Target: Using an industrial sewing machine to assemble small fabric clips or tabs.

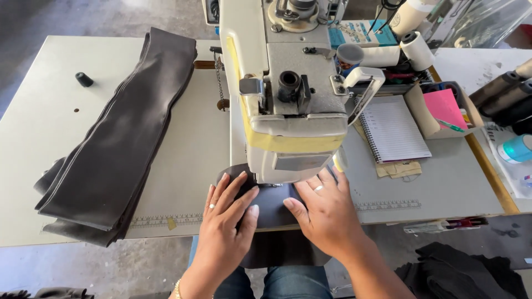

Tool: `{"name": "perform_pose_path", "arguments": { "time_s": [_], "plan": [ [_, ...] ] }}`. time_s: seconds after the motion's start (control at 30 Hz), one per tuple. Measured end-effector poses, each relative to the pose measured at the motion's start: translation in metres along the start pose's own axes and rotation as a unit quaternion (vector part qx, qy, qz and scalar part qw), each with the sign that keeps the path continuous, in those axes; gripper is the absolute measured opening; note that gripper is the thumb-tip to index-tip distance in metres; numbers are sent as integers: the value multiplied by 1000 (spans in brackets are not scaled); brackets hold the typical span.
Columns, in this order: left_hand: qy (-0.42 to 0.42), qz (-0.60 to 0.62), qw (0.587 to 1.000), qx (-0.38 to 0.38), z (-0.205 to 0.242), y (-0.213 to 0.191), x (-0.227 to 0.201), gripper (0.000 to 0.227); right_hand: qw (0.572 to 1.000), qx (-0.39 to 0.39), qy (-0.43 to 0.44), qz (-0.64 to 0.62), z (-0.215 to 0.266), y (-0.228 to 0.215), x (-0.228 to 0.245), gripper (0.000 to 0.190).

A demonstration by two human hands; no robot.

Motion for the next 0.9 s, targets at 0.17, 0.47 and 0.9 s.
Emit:
{"name": "perform_pose_path", "arguments": {
  "time_s": [0.17, 0.47, 0.9],
  "plan": [
    [-3, 39, 998, 42, -2, 3, 10, 35, 999, 34, 21, 7, 5, 6, -7, 43],
    [21, 52, 998, 10, -7, 2, 7, 33, 999, 30, 24, -21, 0, 1, -7, 51],
    [24, 76, 997, 17, -9, -4, 5, 33, 998, 36, 41, -36, 3, 0, -7, 50]
  ]
}}
Point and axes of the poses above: each hand's wrist, its own z-axis away from the middle knuckle, its own y-axis out of the palm, x = y × z, the point moved 4 cm from there along -z, towards the middle knuckle, and after that the axes turned 13 degrees about -z, right-handed, at the moved point
